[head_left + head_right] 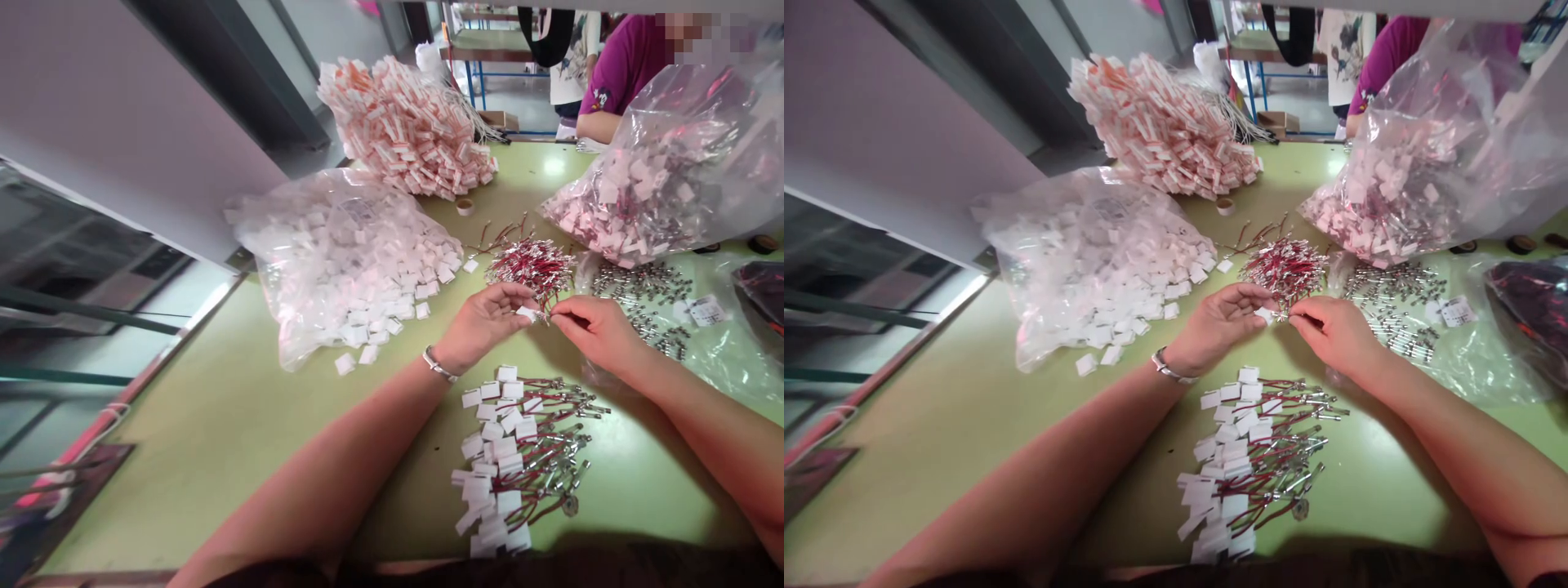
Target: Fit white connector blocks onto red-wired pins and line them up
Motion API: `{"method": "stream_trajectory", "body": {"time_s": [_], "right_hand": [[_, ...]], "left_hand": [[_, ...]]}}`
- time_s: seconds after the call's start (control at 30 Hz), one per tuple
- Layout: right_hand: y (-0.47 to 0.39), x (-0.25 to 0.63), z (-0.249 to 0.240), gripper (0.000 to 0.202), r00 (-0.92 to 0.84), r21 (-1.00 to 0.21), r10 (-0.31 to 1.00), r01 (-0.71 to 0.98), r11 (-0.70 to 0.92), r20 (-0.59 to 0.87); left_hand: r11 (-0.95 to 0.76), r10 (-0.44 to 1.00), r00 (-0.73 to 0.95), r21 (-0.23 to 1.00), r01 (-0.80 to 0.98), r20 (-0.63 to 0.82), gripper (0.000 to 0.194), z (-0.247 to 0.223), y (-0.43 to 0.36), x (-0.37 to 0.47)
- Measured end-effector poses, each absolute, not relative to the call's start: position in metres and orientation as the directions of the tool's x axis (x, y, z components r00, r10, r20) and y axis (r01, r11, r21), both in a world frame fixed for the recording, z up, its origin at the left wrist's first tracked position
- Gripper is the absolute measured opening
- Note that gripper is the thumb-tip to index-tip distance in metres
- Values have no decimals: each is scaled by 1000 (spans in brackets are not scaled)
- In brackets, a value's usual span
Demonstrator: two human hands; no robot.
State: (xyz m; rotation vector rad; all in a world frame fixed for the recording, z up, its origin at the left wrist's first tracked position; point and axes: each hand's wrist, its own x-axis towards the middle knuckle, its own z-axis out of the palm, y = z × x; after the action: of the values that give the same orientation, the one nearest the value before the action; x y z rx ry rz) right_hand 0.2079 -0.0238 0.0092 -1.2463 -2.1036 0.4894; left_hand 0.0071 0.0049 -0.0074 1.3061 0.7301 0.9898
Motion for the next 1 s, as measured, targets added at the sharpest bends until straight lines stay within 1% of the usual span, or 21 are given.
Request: {"method": "stream_trajectory", "body": {"time_s": [0.17, 0.23, 0.3, 0.33, 0.4, 0.47, 0.5, 0.57, 0.7, 0.9, 1.0], "right_hand": [[-23, 206, 8, 16, -334, -577, 880, 664, 474, 338], [-24, 205, 10, 17, -341, -550, 890, 700, 455, 303], [-26, 203, 13, 20, -353, -519, 908, 745, 419, 227], [-27, 201, 14, 21, -346, -487, 918, 779, 395, 192], [-29, 197, 17, 21, -343, -373, 932, 855, 361, 117], [-31, 192, 20, 21, -357, -282, 932, 890, 358, 56], [-32, 190, 21, 22, -368, -266, 929, 893, 363, 32], [-33, 187, 22, 22, -383, -277, 924, 887, 369, 3], [-32, 186, 17, 16, -391, -334, 920, 870, 363, -18], [-29, 188, 10, 15, -337, -515, 941, 805, 295, 13], [-26, 190, 10, 15, -318, -622, 948, 740, 257, 13]], "left_hand": [[-14, 911, 406, 992, -129, 66, 32, -8, 8, 4], [-28, 917, 396, 998, -61, 50, 31, -5, 6, 4], [-59, 919, 394, 997, 54, 33, 28, -3, 5, 6], [-71, 914, 405, 992, 103, 24, 27, -2, 5, 7], [-104, 907, 421, 975, 194, 13, 25, -1, 4, 9], [-157, 896, 443, 958, 239, 37, 21, -1, 4, 10], [-180, 890, 453, 953, 243, 53, 18, -1, 3, 11], [-196, 878, 475, 953, 233, 65, 14, -1, 2, 11], [-148, 866, 499, 964, 221, 18, 13, -3, 1, 10], [-87, 881, 474, 979, 185, -11, 14, -4, 1, 11], [-124, 884, 468, 971, 203, 15, 15, 0, 2, 10]]}}
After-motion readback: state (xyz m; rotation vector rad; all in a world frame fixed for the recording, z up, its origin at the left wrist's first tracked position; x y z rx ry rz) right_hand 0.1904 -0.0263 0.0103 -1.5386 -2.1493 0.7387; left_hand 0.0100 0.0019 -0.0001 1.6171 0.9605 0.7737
